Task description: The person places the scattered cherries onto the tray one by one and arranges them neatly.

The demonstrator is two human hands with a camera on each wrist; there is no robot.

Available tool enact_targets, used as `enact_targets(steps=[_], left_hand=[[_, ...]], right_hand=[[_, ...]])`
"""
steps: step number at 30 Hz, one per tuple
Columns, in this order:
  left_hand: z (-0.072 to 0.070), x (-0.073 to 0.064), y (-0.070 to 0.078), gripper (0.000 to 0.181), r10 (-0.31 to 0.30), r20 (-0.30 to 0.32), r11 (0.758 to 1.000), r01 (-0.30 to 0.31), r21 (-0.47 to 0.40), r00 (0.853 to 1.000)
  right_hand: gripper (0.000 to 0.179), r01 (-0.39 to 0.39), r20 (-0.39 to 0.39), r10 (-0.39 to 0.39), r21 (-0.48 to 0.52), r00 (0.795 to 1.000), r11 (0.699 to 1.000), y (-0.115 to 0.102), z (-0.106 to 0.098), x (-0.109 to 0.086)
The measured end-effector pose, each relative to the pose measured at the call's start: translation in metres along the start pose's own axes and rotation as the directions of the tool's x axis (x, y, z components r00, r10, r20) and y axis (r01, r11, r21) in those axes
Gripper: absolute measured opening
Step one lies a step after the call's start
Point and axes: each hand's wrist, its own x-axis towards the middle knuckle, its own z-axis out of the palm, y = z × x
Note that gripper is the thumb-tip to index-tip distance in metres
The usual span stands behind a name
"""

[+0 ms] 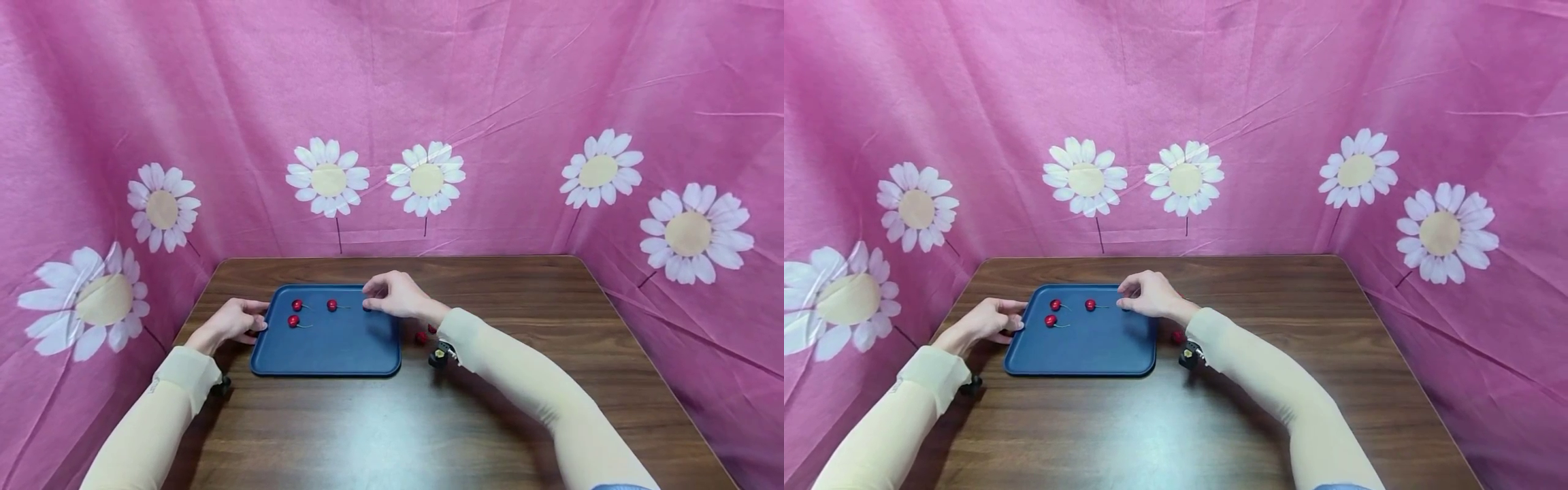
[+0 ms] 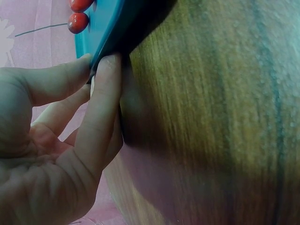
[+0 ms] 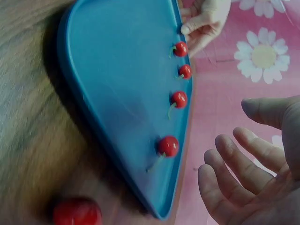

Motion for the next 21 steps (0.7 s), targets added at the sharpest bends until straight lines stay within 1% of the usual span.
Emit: enact_targets(steps=[7, 14, 21], left_hand=[[-0.001, 0.0, -0.001, 0.068, -0.006, 0.0, 1.0, 0.006, 0.0, 1.0], [-0.001, 0.002, -0.002, 0.067, -0.008, -0.001, 1.0, 0.008, -0.001, 1.0], [-0.001, 0.002, -0.001, 0.068, -0.004, 0.006, 1.0, 0.004, 0.0, 1.0]], right_hand=[[0.034, -0.039, -0.034, 0.04, 0.026, 0.999, 0.999, 0.015, -0.023, -0.016], [0.028, -0.064, -0.087, 0.066, 0.025, 0.994, 0.998, 0.038, -0.044, -0.034], [0.026, -0.119, -0.132, 0.123, 0.04, 0.984, 0.992, 0.064, -0.062, -0.054]])
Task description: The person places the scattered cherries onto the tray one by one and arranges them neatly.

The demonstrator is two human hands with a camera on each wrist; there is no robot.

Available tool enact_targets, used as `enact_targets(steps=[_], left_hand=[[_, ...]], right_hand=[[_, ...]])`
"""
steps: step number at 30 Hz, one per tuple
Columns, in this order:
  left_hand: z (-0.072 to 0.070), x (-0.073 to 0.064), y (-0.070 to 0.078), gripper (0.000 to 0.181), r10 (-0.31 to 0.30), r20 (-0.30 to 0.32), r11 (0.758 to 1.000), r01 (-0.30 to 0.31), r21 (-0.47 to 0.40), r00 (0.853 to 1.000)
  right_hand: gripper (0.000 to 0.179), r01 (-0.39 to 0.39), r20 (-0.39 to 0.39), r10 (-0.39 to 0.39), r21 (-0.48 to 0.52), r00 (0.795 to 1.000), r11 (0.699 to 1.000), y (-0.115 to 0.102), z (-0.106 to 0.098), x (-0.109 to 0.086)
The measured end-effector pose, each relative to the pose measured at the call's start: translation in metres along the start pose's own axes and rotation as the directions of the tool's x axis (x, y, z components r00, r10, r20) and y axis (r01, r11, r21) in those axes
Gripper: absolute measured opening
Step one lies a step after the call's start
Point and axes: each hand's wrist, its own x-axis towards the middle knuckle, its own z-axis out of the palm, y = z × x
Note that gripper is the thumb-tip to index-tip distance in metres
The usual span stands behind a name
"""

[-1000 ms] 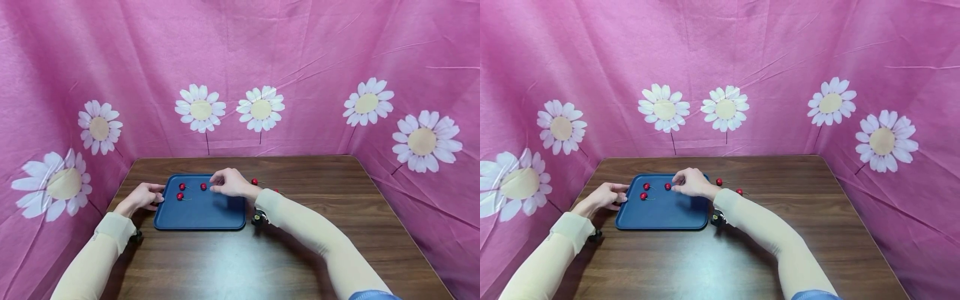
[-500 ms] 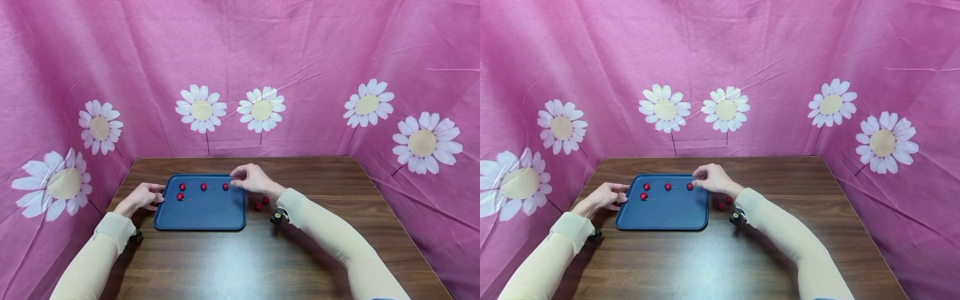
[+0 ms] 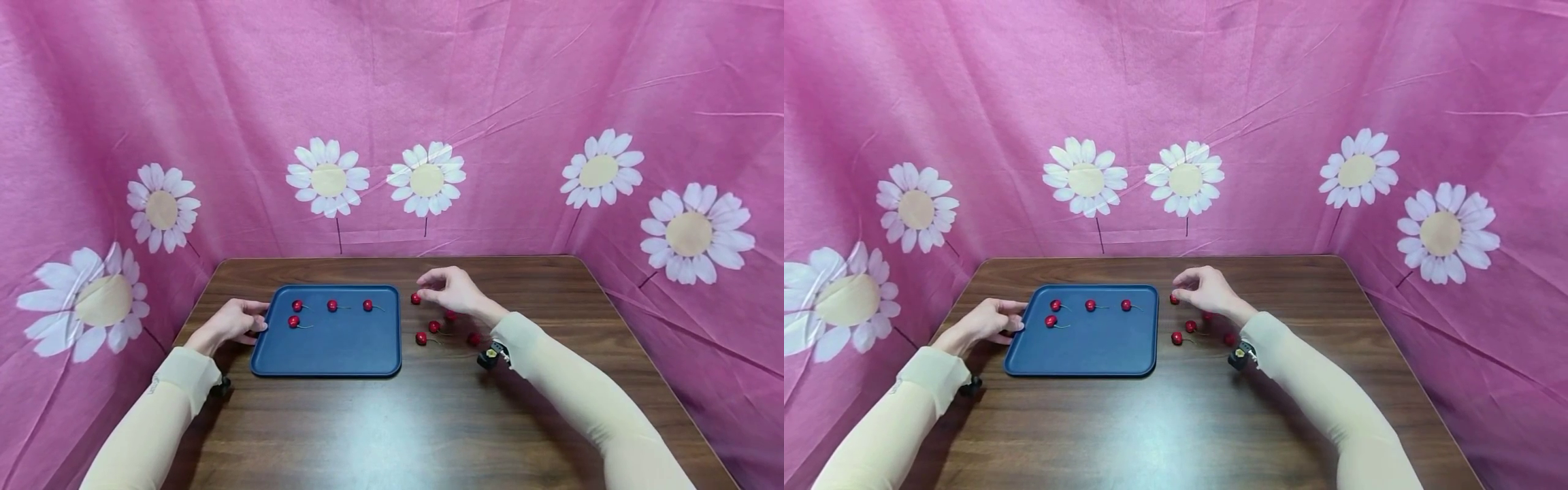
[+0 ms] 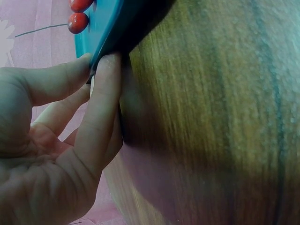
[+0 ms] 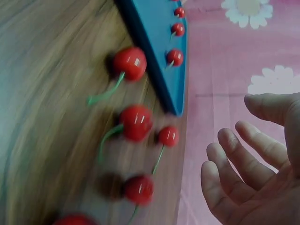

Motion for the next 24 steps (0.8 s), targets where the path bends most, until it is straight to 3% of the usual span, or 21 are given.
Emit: enact_targets(steps=[6, 15, 20, 24], left_hand=[[0.0, 0.0, 0.0, 0.067, 0.003, -0.003, 1.0, -0.003, 0.002, 1.0], [0.0, 0.0, 0.001, 0.067, 0.006, -0.008, 1.0, -0.005, 0.008, 1.0], [0.001, 0.0, 0.002, 0.067, 0.005, -0.007, 1.0, -0.005, 0.0, 1.0], [0.0, 0.0, 0.001, 0.067, 0.005, -0.005, 1.0, -0.005, -0.004, 1.0]], right_hand=[[0.031, -0.006, -0.044, 0.005, -0.033, 0.999, 0.999, 0.023, -0.015, -0.009], [0.03, -0.087, -0.139, 0.081, -0.033, 0.987, 0.996, 0.06, -0.032, -0.027], [0.025, -0.103, -0.145, 0.092, -0.076, 0.985, 0.992, 0.074, -0.037, -0.037], [0.023, -0.086, -0.106, 0.076, -0.093, 0.991, 0.992, 0.082, -0.038, -0.042]])
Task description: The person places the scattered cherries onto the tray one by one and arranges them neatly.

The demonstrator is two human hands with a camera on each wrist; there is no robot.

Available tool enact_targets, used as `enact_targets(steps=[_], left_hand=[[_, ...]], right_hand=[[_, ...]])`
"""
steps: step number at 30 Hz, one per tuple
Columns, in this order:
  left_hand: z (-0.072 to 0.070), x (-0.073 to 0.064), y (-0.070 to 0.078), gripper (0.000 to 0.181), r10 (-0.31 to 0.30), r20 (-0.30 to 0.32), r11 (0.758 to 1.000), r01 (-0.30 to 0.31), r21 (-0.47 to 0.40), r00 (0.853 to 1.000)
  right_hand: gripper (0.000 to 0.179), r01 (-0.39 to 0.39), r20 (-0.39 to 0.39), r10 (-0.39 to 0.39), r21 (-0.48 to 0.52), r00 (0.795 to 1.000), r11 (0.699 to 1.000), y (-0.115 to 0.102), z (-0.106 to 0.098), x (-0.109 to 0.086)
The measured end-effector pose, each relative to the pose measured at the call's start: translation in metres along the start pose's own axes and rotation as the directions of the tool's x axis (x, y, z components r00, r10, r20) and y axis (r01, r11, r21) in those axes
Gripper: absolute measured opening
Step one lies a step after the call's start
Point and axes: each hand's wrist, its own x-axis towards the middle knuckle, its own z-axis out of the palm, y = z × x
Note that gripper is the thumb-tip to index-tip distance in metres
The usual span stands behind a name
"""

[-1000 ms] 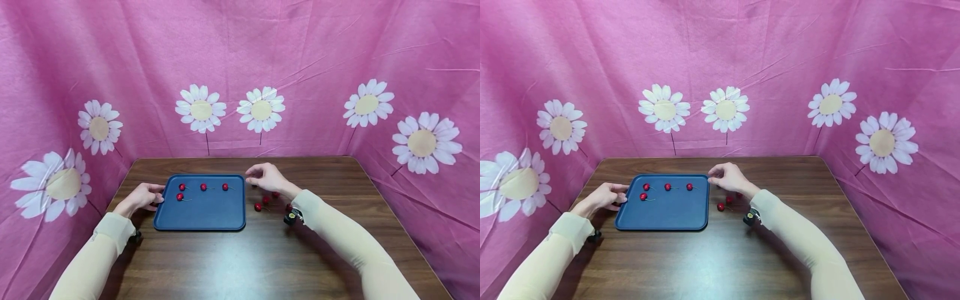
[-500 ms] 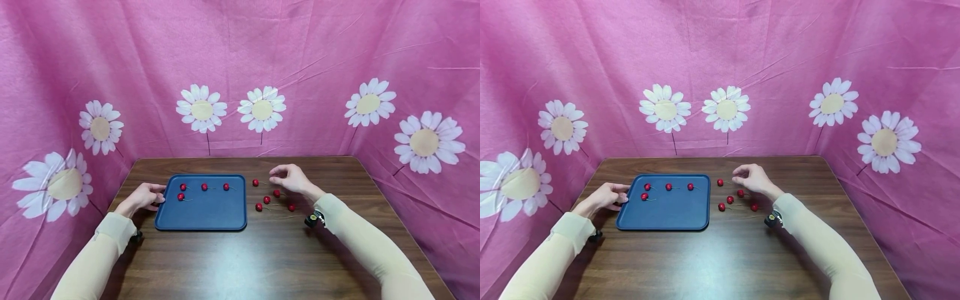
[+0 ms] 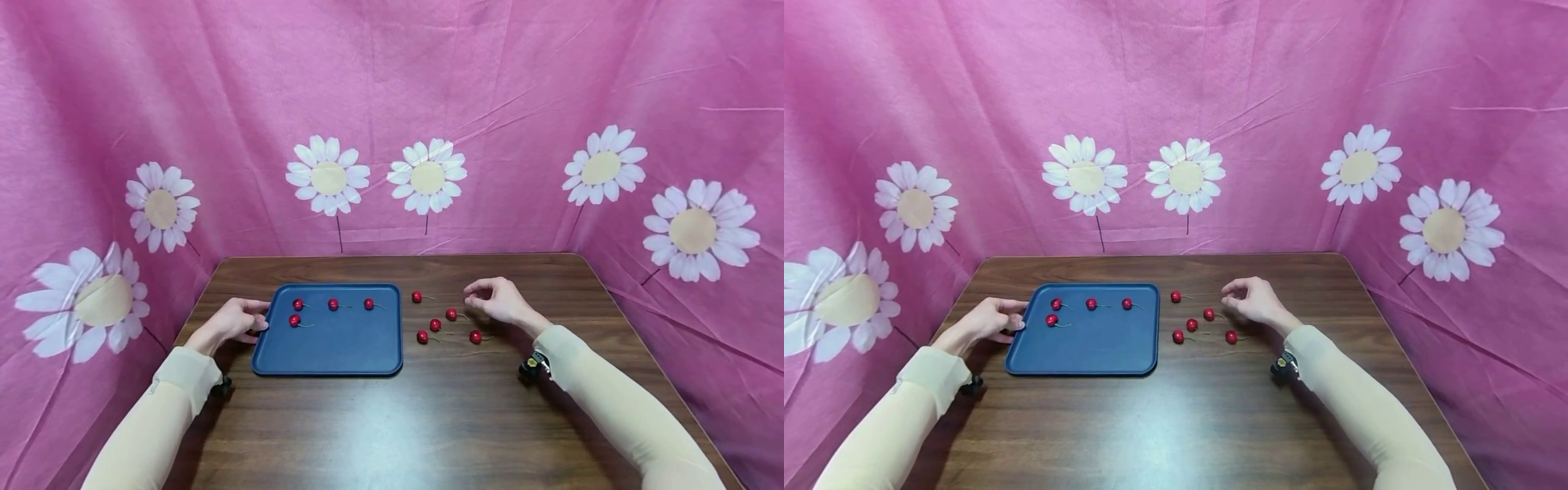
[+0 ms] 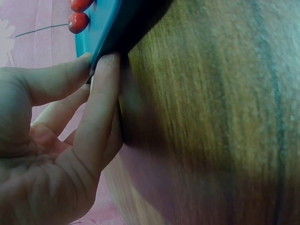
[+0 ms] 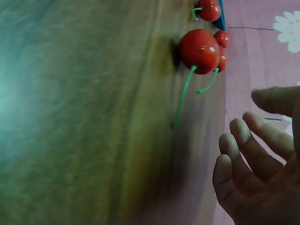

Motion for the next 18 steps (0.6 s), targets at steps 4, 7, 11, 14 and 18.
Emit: enact_targets(steps=[4, 7, 11, 14, 18], left_hand=[[-0.001, 0.0, -0.001, 0.066, 0.004, 0.001, 1.0, -0.004, -0.001, 1.0], [-0.001, 0.001, -0.001, 0.066, 0.009, 0.001, 1.0, -0.009, 0.001, 1.0], [-0.001, 0.002, -0.002, 0.066, 0.014, -0.001, 1.0, -0.014, 0.007, 1.0], [-0.001, 0.001, -0.002, 0.065, 0.015, -0.003, 1.0, -0.015, 0.007, 1.0], [-0.001, 0.002, -0.003, 0.066, 0.016, 0.0, 1.0, -0.016, 0.0, 1.0]], right_hand=[[0.023, 0.023, 0.083, -0.023, 0.008, 0.996, 1.0, 0.005, 0.005, -0.003], [0.023, 0.048, 0.118, -0.048, 0.007, 0.992, 0.999, 0.007, 0.009, -0.003], [0.022, 0.088, 0.119, -0.085, -0.021, 0.989, 0.996, 0.005, 0.013, -0.002], [0.019, 0.117, 0.112, -0.111, -0.051, 0.987, 0.992, 0.004, 0.015, -0.002], [0.014, 0.134, 0.099, -0.126, -0.087, 0.987, 0.987, 0.004, 0.018, -0.001]])
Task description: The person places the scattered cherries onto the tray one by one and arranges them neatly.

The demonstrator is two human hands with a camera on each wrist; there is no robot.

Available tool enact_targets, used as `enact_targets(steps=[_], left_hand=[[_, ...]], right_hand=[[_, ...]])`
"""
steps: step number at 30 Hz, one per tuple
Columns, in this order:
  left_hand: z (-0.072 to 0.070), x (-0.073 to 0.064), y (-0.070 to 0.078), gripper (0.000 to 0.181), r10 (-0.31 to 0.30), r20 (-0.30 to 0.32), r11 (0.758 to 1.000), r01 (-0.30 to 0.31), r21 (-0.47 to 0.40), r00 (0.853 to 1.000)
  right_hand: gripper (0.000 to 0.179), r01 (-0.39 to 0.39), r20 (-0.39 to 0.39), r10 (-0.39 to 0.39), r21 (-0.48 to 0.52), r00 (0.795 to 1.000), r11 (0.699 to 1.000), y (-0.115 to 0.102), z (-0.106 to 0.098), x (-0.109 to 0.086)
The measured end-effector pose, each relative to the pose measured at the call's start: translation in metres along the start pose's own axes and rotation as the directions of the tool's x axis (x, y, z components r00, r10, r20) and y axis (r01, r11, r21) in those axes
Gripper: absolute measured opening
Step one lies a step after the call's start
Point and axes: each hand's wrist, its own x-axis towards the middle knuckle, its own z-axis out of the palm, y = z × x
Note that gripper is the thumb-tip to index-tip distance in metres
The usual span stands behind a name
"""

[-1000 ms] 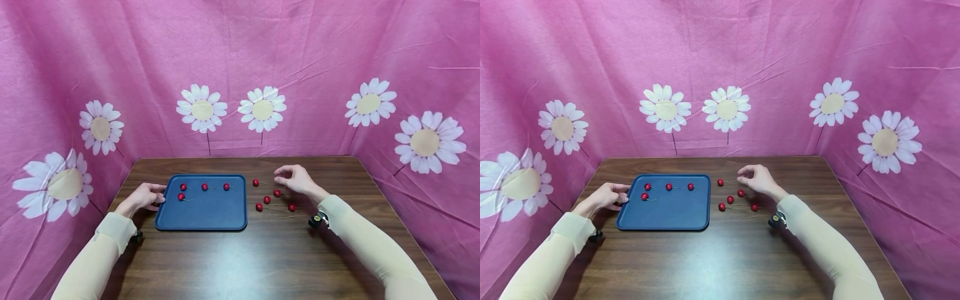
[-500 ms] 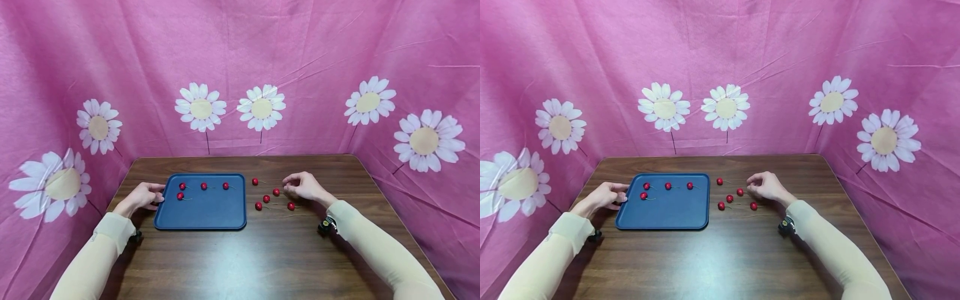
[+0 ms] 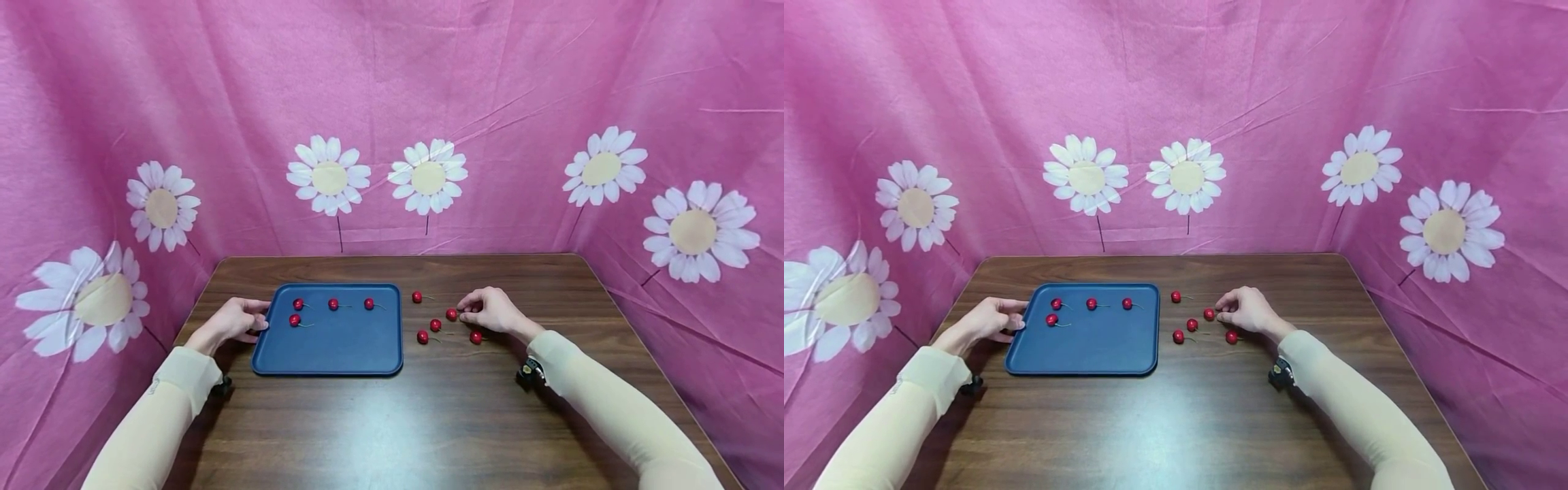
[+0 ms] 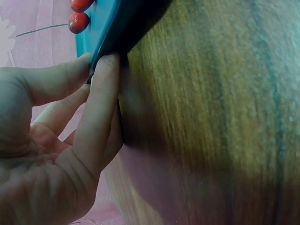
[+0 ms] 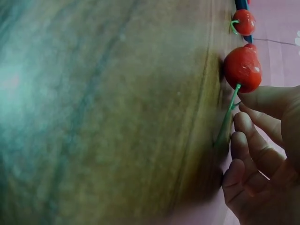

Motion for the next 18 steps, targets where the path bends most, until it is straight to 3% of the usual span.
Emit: enact_targets(steps=[8, 18], left_hand=[[0.0002, 0.0006, -0.002, 0.066, 0.005, 0.0, 1.0, -0.005, 0.005, 1.0], [0.0004, -0.0006, -0.0015, 0.066, 0.012, -0.002, 1.0, -0.012, 0.005, 1.0]], right_hand=[[0.008, 0.006, -0.015, -0.007, -0.077, 1.0, 0.997, 0.0005, 0.0029, 0.0008], [0.005, 0.01, -0.039, -0.014, -0.086, 0.999, 0.996, 0.0009, 0.0049, 0.0003]])
